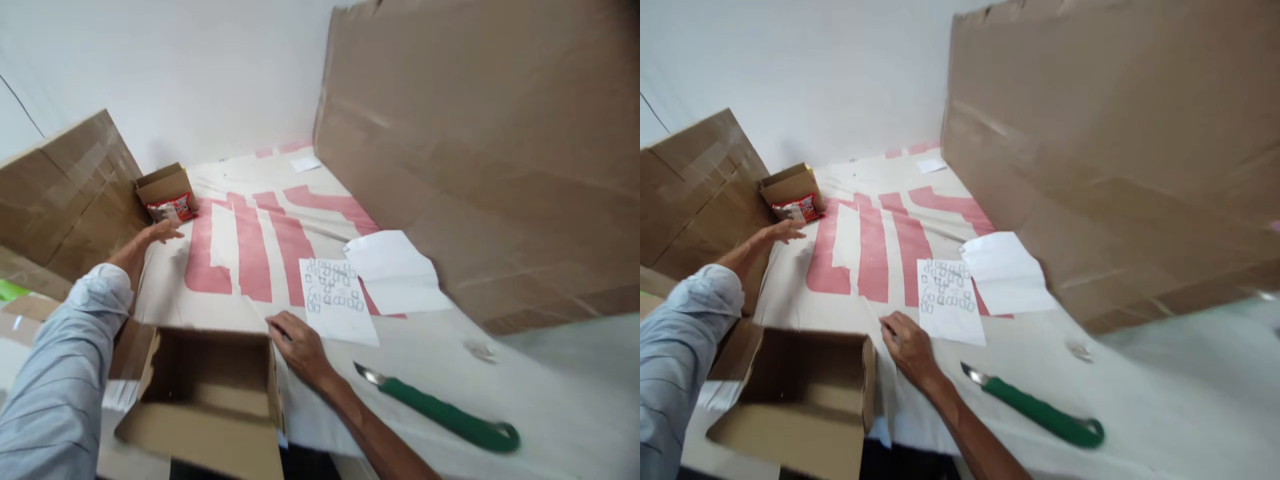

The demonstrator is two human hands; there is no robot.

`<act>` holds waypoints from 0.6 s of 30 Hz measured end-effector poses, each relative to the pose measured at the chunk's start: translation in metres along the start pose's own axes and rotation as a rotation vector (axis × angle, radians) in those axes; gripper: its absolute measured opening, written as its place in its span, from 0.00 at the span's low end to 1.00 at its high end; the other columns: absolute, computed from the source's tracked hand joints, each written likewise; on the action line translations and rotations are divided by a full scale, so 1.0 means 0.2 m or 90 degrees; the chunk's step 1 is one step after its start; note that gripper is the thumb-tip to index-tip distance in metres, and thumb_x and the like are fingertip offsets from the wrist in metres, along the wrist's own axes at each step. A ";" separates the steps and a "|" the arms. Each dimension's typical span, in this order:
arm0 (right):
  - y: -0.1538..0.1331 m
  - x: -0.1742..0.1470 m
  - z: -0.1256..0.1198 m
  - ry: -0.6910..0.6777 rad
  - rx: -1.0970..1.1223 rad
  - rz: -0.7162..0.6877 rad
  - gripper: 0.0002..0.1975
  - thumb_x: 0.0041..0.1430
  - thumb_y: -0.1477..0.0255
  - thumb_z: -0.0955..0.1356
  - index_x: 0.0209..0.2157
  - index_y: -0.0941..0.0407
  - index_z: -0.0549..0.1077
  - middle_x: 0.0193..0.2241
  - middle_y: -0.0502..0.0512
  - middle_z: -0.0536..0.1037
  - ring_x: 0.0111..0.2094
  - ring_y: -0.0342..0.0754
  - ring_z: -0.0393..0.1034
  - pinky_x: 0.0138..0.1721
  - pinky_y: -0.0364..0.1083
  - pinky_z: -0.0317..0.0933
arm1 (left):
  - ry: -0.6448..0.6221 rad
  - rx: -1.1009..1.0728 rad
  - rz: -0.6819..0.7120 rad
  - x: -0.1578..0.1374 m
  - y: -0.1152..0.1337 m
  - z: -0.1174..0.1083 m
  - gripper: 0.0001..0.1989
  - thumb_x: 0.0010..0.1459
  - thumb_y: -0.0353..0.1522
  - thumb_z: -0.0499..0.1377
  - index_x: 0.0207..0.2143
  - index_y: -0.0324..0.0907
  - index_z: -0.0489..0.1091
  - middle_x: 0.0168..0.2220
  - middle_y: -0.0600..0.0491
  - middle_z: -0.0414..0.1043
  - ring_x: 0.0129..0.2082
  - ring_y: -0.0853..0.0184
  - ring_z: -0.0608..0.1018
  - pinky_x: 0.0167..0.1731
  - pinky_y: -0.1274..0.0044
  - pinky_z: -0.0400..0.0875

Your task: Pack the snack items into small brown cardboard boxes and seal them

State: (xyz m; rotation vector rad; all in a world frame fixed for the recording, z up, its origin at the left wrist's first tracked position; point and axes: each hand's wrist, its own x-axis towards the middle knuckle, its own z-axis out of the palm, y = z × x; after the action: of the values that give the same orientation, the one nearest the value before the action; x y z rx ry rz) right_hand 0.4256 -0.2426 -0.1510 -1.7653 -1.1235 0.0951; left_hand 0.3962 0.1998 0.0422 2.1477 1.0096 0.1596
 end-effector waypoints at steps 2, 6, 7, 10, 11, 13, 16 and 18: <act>0.00 -0.01 0.00 -0.006 0.003 0.012 0.12 0.68 0.72 0.63 0.41 0.53 0.79 0.36 0.58 0.81 0.38 0.52 0.76 0.42 0.48 0.66 | -0.043 -0.015 0.010 -0.17 0.04 -0.08 0.24 0.51 0.25 0.75 0.51 0.38 0.78 0.49 0.47 0.80 0.50 0.54 0.82 0.43 0.74 0.78; 0.00 -0.03 0.01 -0.017 -0.014 0.015 0.12 0.67 0.72 0.63 0.40 0.54 0.79 0.36 0.58 0.80 0.37 0.51 0.74 0.41 0.47 0.64 | -0.195 -0.048 0.152 -0.73 0.07 -0.15 0.28 0.48 0.27 0.77 0.53 0.40 0.79 0.48 0.48 0.81 0.54 0.47 0.82 0.48 0.68 0.76; -0.01 -0.03 0.01 -0.018 -0.023 0.008 0.11 0.66 0.73 0.63 0.39 0.54 0.79 0.35 0.57 0.80 0.37 0.51 0.73 0.40 0.46 0.64 | -0.184 -0.038 0.174 -0.91 0.06 -0.13 0.27 0.48 0.29 0.77 0.52 0.42 0.79 0.46 0.49 0.82 0.53 0.47 0.82 0.47 0.68 0.76; -0.02 -0.03 0.03 -0.002 -0.053 -0.021 0.10 0.65 0.73 0.63 0.35 0.53 0.76 0.33 0.56 0.78 0.35 0.51 0.72 0.39 0.46 0.63 | -0.247 0.193 0.243 -1.36 0.06 0.04 0.31 0.45 0.32 0.77 0.54 0.50 0.77 0.47 0.50 0.83 0.53 0.49 0.82 0.49 0.69 0.74; -0.02 -0.03 0.03 0.008 -0.061 -0.030 0.10 0.65 0.72 0.63 0.34 0.53 0.76 0.32 0.56 0.78 0.34 0.51 0.71 0.38 0.46 0.63 | -0.249 0.302 0.288 -1.45 0.07 0.11 0.28 0.49 0.32 0.74 0.54 0.50 0.77 0.48 0.50 0.83 0.52 0.51 0.82 0.49 0.70 0.73; -0.01 -0.03 0.05 0.026 -0.067 -0.044 0.10 0.66 0.72 0.62 0.34 0.53 0.75 0.31 0.56 0.78 0.34 0.51 0.72 0.37 0.47 0.63 | -0.204 0.496 0.332 -1.52 0.10 0.20 0.13 0.60 0.28 0.64 0.47 0.47 0.77 0.42 0.49 0.83 0.44 0.55 0.83 0.43 0.72 0.71; 0.00 -0.04 0.06 0.031 -0.056 -0.066 0.10 0.68 0.71 0.63 0.36 0.53 0.76 0.33 0.56 0.79 0.35 0.52 0.74 0.38 0.48 0.65 | -0.126 0.659 0.325 -1.37 0.19 0.19 0.10 0.61 0.25 0.59 0.41 0.46 0.76 0.38 0.49 0.83 0.39 0.59 0.83 0.37 0.73 0.69; 0.01 -0.05 0.06 0.028 -0.045 -0.076 0.10 0.69 0.72 0.63 0.38 0.53 0.77 0.34 0.55 0.79 0.36 0.52 0.75 0.40 0.48 0.66 | -0.062 0.684 0.297 -1.17 0.25 0.10 0.11 0.60 0.25 0.59 0.42 0.46 0.77 0.41 0.48 0.84 0.41 0.58 0.83 0.37 0.73 0.68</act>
State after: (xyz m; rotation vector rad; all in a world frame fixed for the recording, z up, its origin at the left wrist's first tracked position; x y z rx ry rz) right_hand 0.4148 -0.2405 -0.1626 -1.7500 -1.2102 -0.0557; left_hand 0.2754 0.0016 0.1053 3.3012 0.5335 -0.3536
